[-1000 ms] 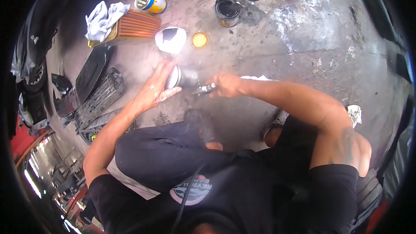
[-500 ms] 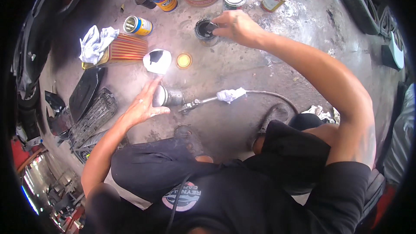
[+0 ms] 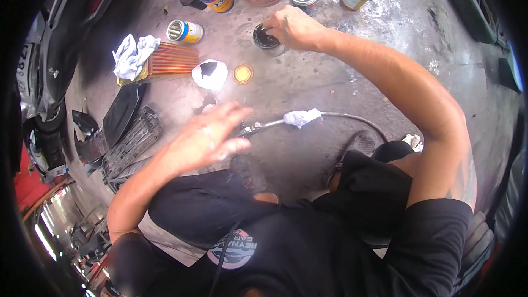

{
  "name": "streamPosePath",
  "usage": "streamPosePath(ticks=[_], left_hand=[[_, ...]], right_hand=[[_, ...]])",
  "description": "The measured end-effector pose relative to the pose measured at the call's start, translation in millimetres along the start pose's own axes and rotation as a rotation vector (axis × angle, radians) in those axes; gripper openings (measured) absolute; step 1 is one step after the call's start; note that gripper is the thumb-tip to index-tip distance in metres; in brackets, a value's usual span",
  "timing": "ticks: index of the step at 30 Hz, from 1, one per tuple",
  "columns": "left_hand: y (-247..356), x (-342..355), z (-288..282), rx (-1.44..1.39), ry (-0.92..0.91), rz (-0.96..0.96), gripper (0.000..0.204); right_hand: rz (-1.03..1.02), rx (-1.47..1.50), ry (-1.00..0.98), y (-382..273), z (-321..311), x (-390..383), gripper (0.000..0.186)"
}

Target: The person prepares a paint mixture in a workshop. They open several paint cans, pour a dark liquid from a large container into a smaller can, and stir the contents with a stick. The person also handles a spray gun and wipes it with a cloth.

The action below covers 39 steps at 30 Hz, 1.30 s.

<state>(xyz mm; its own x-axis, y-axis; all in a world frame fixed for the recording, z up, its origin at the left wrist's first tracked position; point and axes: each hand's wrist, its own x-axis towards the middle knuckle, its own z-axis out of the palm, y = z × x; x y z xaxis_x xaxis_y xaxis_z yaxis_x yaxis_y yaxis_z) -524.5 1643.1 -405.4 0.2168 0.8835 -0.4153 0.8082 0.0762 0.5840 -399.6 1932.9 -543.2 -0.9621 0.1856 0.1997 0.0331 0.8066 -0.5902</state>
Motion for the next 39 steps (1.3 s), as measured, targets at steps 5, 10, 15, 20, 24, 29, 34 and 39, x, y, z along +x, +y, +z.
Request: streamPosePath(ticks=[5,10,15,20,24,29,34,39], left_hand=[[25.9,-1.0,9.5,-0.020,-0.082,0.062,0.057],[0.7,5.1,6.8,0.053,0.022,-0.049,0.057],[-42.0,12.9,2.8,0.075,0.201,-0.121,0.054],[-64.1,14.5,14.7,0.065,0.166,-0.147,0.053],[-63.4,9.8,-13.0,0.044,0.214,-0.284,0.046],[-99.8,-14.8,-79.0,0.353,0.994,-0.334,0.035],[-176.6,-50.2,-87.6,0.473,0.968,-0.500,0.041],[-213.7,-62.0,-70.3,0.480,1.087,-0.431,0.030]], right_hand=[[0.112,0.099,-0.068,3.1,-0.7,5.7,0.025],[0.037,0.063,-0.061,-2.6,-3.4,8.1,0.021],[-0.020,-0.018,-0.050,-8.8,-2.0,13.2,0.017],[-0.091,0.025,-0.127,-6.6,3.3,9.8,0.016],[0.002,0.103,-0.152,-5.0,2.8,8.5,0.015],[0.088,0.096,-0.094,-18.5,-12.8,14.6,0.016],[0.035,0.078,-0.115,-26.6,-8.1,22.7,0.024],[0.008,0.107,-0.146,-7.0,3.1,7.8,0.022]])
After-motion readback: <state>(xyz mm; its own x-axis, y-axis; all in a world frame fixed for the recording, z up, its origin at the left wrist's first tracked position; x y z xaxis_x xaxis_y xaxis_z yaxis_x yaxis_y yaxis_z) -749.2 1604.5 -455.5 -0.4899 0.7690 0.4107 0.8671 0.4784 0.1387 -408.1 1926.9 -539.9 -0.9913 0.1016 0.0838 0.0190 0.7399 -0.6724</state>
